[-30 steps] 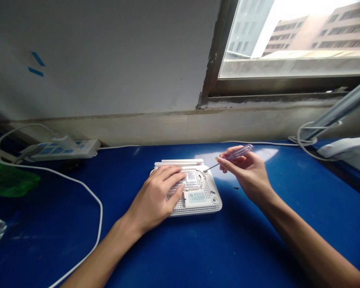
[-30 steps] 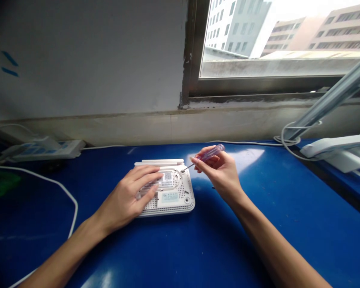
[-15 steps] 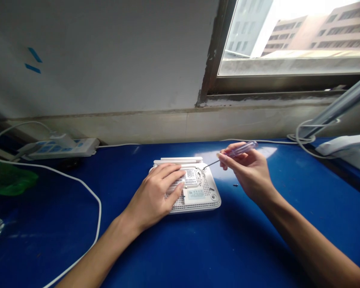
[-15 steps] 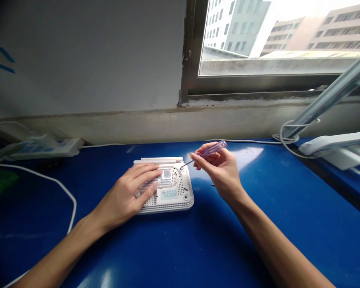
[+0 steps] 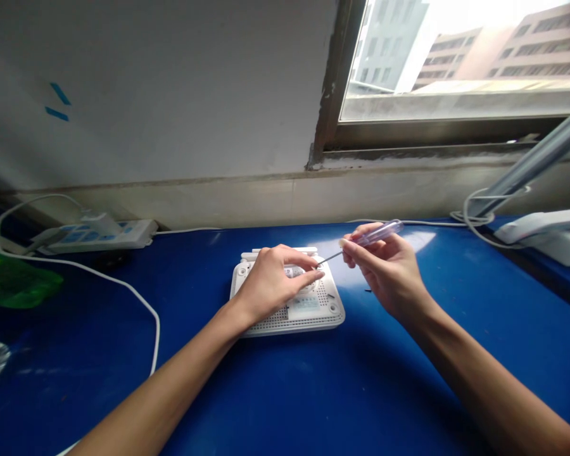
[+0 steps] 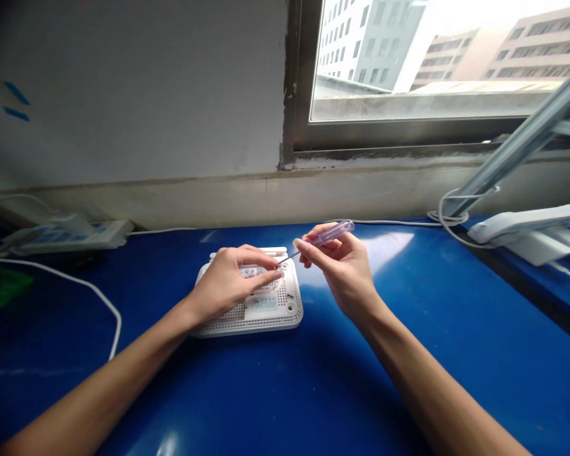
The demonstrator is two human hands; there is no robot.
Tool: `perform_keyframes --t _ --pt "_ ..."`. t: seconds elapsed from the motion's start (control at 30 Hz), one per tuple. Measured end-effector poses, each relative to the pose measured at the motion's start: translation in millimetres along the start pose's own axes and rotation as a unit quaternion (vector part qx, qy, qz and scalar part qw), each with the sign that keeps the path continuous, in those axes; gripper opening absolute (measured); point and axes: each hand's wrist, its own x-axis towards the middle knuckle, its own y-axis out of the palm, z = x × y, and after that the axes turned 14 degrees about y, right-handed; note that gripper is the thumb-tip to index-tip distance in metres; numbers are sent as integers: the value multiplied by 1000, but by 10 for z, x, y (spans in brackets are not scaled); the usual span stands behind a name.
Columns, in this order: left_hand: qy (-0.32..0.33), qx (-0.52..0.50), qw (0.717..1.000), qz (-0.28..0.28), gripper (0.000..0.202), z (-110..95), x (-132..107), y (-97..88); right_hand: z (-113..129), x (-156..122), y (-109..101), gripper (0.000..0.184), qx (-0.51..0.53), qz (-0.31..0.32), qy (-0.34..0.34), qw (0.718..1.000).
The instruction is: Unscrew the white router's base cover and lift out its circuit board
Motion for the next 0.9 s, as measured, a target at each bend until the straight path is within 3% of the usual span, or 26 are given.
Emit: perform_keyframes --t 0.13,0.37,0.5,0.73,0.9 --pt "6 -10 1000 0 5 3 -18 16 0 3 -8 32 -4 4 -7 1000" --pt "11 -4 1000 21 21 -28 -38 -36 8 24 -52 29 4 5 1 1000" --pt "0 -19 1000 16 17 6 -42 -61 21 30 -68 32 13 18 14 1000" --pt "-38 -60 997 -12 11 108 -64 -97 14 58 -121 33 56 41 92 993" --pt "-38 -76 996 -7 10 147 -59 -108 -22 79 -162 22 93 85 140 982"
